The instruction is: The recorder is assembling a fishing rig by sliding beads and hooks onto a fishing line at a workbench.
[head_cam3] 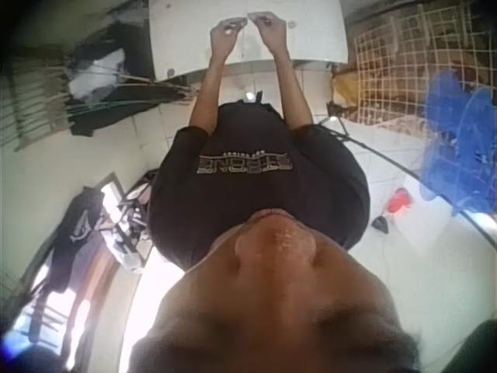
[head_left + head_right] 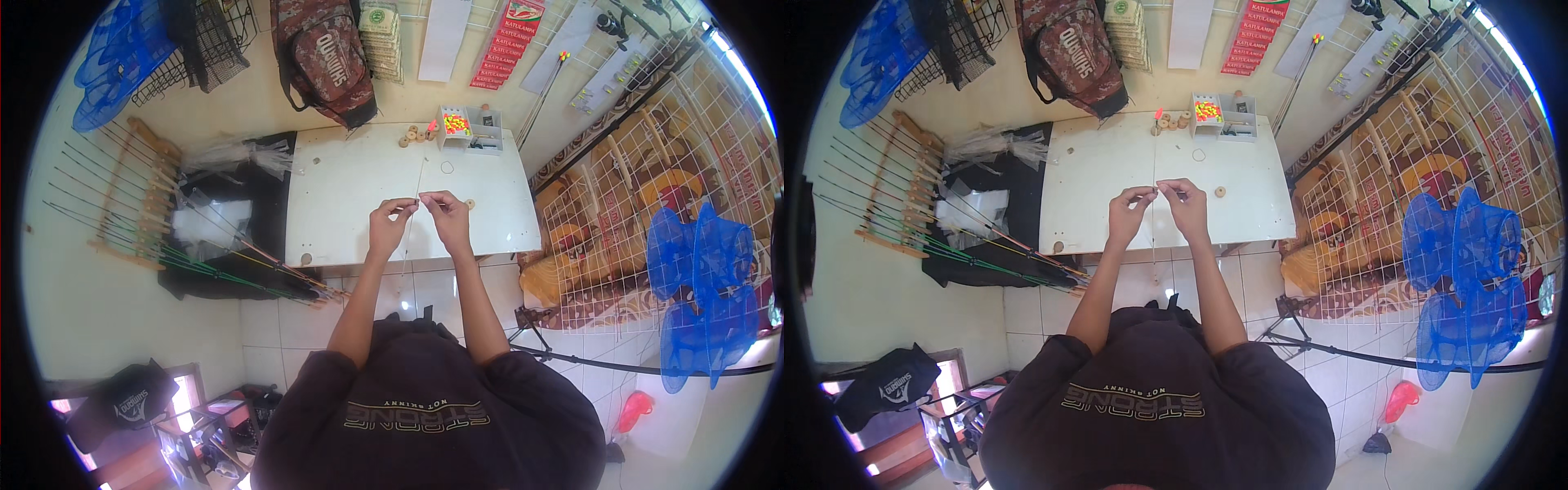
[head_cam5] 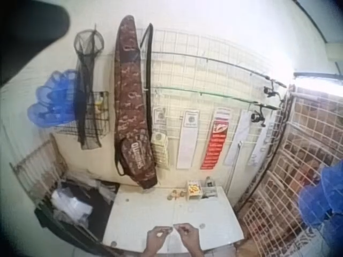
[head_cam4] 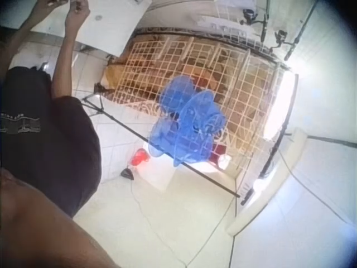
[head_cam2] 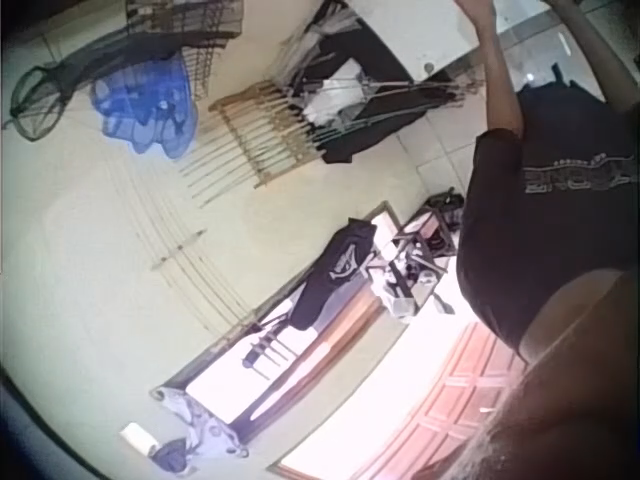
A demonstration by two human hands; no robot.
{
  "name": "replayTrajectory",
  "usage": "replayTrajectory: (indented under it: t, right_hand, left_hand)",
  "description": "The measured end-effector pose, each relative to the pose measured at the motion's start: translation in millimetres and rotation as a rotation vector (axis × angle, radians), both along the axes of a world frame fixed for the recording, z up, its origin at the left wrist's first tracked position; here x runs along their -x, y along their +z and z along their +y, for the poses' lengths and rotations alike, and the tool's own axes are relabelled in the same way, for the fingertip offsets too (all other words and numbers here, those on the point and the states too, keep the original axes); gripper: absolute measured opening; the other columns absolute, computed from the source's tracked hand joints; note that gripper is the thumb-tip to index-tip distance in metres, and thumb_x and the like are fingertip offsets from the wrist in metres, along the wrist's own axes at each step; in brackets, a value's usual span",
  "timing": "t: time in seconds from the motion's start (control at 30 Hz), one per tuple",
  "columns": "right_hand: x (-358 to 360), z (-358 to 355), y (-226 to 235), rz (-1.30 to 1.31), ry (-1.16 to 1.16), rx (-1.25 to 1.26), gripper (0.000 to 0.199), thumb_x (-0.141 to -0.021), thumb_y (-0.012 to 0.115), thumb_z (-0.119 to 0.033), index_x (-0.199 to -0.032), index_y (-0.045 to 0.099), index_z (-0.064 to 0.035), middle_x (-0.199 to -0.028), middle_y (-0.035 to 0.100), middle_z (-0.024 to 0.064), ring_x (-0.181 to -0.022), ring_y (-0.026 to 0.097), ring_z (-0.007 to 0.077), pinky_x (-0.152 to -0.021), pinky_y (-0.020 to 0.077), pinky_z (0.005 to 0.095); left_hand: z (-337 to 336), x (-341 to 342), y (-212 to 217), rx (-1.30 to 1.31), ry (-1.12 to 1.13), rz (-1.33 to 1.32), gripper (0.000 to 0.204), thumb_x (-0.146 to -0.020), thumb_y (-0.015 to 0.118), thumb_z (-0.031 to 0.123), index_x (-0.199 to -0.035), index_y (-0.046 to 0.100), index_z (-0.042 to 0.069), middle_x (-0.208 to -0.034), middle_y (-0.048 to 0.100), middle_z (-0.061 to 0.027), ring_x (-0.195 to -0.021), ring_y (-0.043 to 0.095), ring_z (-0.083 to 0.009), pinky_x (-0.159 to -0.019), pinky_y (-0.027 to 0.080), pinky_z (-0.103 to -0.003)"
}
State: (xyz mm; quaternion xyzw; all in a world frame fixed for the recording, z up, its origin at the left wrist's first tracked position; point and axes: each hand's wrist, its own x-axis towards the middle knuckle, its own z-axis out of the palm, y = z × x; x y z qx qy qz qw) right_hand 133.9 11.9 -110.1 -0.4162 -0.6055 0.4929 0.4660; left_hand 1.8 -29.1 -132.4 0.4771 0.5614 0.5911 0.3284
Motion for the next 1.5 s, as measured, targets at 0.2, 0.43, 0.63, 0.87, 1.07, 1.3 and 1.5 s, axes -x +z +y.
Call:
replayTrajectory:
  t: [0.2,0.43,0.63,0.87,1.07,1.3,1.5]
  right_hand:
    - [2,0,-1,0.013,-0.018,-0.024,0.015,-0.085,0.065,-0.014,-0.092,0.069,-0.0015,-0.086,0.068,0.0071,-0.077,0.062,0.0125,-0.071,0.0485,0.0261]
    - [2,-1,-1,-0.063,0.010,-0.015,0.016,-0.087,0.064,-0.014,-0.094,0.068,-0.0003,-0.088,0.068,0.0061,-0.078,0.059,0.0097,-0.072,0.0462,0.0239]
    - [4,-1,1,-0.082,0.011,0.006,0.016,-0.086,0.064,-0.014,-0.093,0.068,-0.0001,-0.087,0.068,0.0062,-0.077,0.059,0.0093,-0.071,0.0461,0.0235]
    - [4,-2,1,-0.117,0.022,-0.011,0.016,-0.085,0.066,-0.015,-0.092,0.069,-0.0009,-0.086,0.068,0.0054,-0.074,0.057,0.0087,-0.068,0.0445,0.0224]
    - [4,-3,2,-0.127,0.011,-0.038,0.015,-0.083,0.067,-0.015,-0.090,0.071,-0.0023,-0.088,0.066,0.0046,-0.074,0.056,0.0089,-0.067,0.0430,0.0228]
    - [3,-6,6,-0.132,-0.006,-0.040,0.015,-0.083,0.068,-0.014,-0.092,0.071,-0.0025,-0.087,0.066,0.0053,-0.075,0.056,0.0099,-0.068,0.0423,0.0234]
    - [2,-7,1,-0.091,-0.052,-0.035,0.019,-0.079,0.071,-0.017,-0.093,0.072,-0.0043,-0.080,0.066,0.0082,-0.073,0.059,0.0132,-0.065,0.0421,0.0254]
  left_hand:
    - [-1,0,3,-0.025,0.017,-0.002,0.014,-0.081,0.069,0.011,-0.093,0.070,0.003,-0.091,0.068,-0.0097,-0.082,0.062,-0.0152,-0.073,0.049,-0.028]
    - [1,2,0,-0.048,0.018,0.014,0.015,-0.080,0.070,0.011,-0.092,0.068,0.002,-0.090,0.068,-0.0077,-0.081,0.062,-0.0136,-0.073,0.048,-0.027]
    - [1,2,-2,-0.036,0.023,-0.127,0.018,-0.079,0.072,0.010,-0.092,0.063,0.000,-0.088,0.067,-0.0049,-0.078,0.062,-0.0118,-0.073,0.048,-0.026]
    - [-4,0,3,-0.127,0.116,0.089,0.013,-0.078,0.071,0.008,-0.090,0.069,0.005,-0.086,0.068,-0.0070,-0.078,0.062,-0.0164,-0.070,0.050,-0.028]
    - [-7,-5,0,-0.198,0.172,0.192,0.012,-0.078,0.071,0.007,-0.090,0.070,0.006,-0.084,0.068,-0.0072,-0.078,0.061,-0.0181,-0.067,0.049,-0.028]
    - [-7,-10,-2,-0.186,0.211,0.167,0.010,-0.077,0.071,0.005,-0.087,0.070,0.005,-0.083,0.068,-0.0070,-0.074,0.059,-0.0159,-0.064,0.047,-0.027]
    - [-7,-15,-3,-0.196,0.226,0.167,0.008,-0.077,0.071,0.005,-0.085,0.069,0.004,-0.082,0.068,-0.0066,-0.072,0.058,-0.0148,-0.063,0.046,-0.027]
